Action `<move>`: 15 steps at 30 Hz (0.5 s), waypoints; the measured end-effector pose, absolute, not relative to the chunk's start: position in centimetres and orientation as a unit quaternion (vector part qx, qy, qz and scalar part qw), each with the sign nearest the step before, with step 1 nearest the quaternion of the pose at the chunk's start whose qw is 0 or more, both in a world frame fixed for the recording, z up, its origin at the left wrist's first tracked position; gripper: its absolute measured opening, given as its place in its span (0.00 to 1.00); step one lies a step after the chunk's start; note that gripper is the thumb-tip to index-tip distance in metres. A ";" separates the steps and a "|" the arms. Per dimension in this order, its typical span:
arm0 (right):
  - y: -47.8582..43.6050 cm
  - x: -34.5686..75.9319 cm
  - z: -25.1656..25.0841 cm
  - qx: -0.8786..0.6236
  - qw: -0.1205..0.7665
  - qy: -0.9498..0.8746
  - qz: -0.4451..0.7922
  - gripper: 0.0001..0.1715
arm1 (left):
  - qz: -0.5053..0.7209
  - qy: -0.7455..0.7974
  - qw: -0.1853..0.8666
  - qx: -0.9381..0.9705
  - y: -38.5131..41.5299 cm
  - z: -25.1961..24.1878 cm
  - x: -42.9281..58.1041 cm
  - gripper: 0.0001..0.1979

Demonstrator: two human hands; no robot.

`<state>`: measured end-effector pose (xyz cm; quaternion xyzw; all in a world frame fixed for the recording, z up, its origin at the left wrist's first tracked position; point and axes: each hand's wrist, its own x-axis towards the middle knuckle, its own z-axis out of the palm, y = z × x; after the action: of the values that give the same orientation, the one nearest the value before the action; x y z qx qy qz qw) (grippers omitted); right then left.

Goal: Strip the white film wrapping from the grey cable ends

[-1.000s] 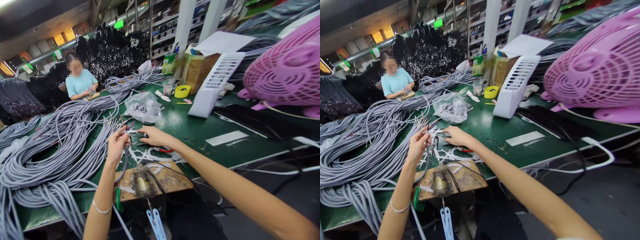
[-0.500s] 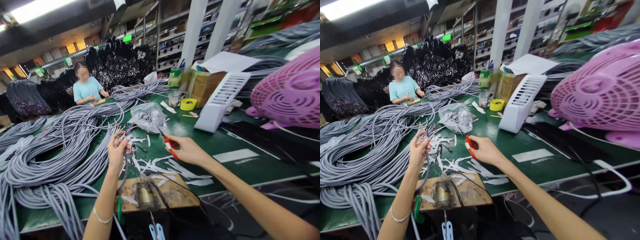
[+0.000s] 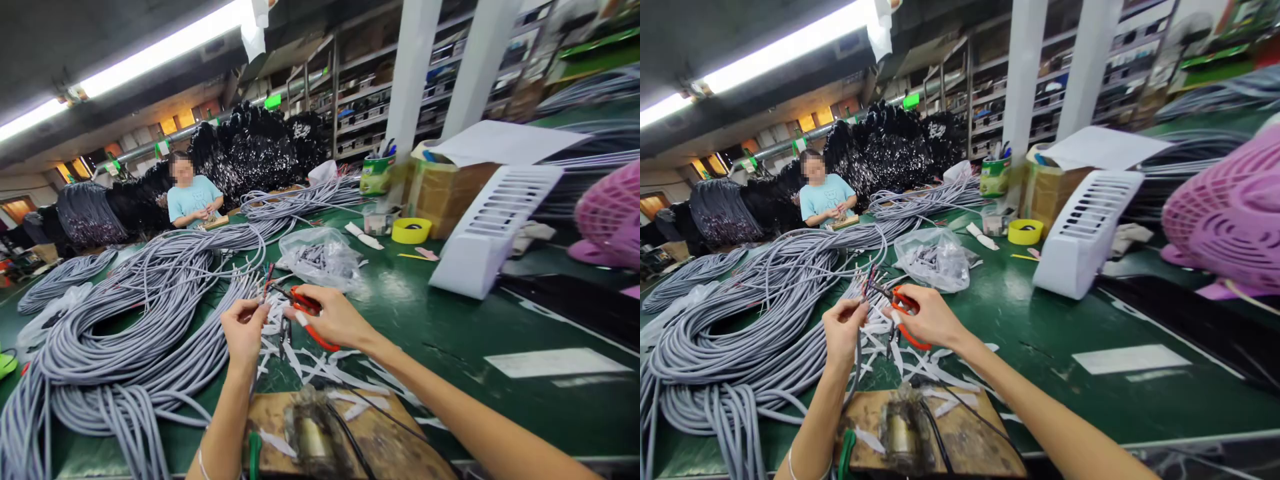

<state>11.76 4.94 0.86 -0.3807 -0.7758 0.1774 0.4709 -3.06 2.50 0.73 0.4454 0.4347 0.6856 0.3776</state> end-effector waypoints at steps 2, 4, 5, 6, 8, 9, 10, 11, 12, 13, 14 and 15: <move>4.7 11.8 0.5 -0.366 0.471 -0.782 0.182 0.18 | 0.678 0.445 0.324 0.487 2.2 0.5 -3.1 0.04; 4.5 11.9 0.2 -0.353 0.467 -0.791 0.178 0.18 | 0.660 0.453 0.242 0.548 1.9 0.4 -3.1 0.02; 4.4 12.0 0.0 -0.347 0.465 -0.796 0.173 0.18 | 0.649 0.455 0.201 0.576 1.7 0.4 -3.1 0.02; 4.4 12.1 -0.1 -0.340 0.463 -0.801 0.167 0.18 | 0.639 0.453 0.167 0.598 1.6 0.4 -3.1 0.02; 4.3 12.3 -0.4 -0.328 0.465 -0.809 0.147 0.17 | 0.628 0.443 0.115 0.629 1.3 0.4 -3.1 0.04; 4.3 12.5 -0.6 -0.323 0.466 -0.812 0.135 0.16 | 0.626 0.436 0.099 0.639 1.2 0.4 -3.0 0.04; 4.3 12.6 -0.7 -0.320 0.467 -0.815 0.123 0.15 | 0.625 0.430 0.089 0.645 1.2 0.4 -3.0 0.05; 4.3 12.7 -0.9 -0.317 0.466 -0.818 0.111 0.14 | 0.626 0.425 0.087 0.648 1.1 0.4 -3.0 0.05; 4.2 12.8 -1.0 -0.314 0.464 -0.822 0.101 0.13 | 0.627 0.423 0.090 0.648 1.1 0.4 -3.0 0.06; 4.2 12.8 -1.2 -0.312 0.462 -0.825 0.091 0.13 | 0.628 0.422 0.098 0.646 1.1 0.4 -2.9 0.06; 4.1 12.9 -1.2 -0.308 0.461 -0.828 0.082 0.13 | 0.629 0.423 0.111 0.643 1.1 0.4 -2.9 0.06; 4.1 12.9 -1.3 -0.306 0.461 -0.830 0.074 0.13 | 0.630 0.424 0.128 0.639 1.1 0.4 -2.9 0.06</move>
<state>12.94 4.11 -1.32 -0.3059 -0.8296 0.0737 0.4612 -2.89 1.13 0.40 0.6388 0.4236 0.6295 0.1276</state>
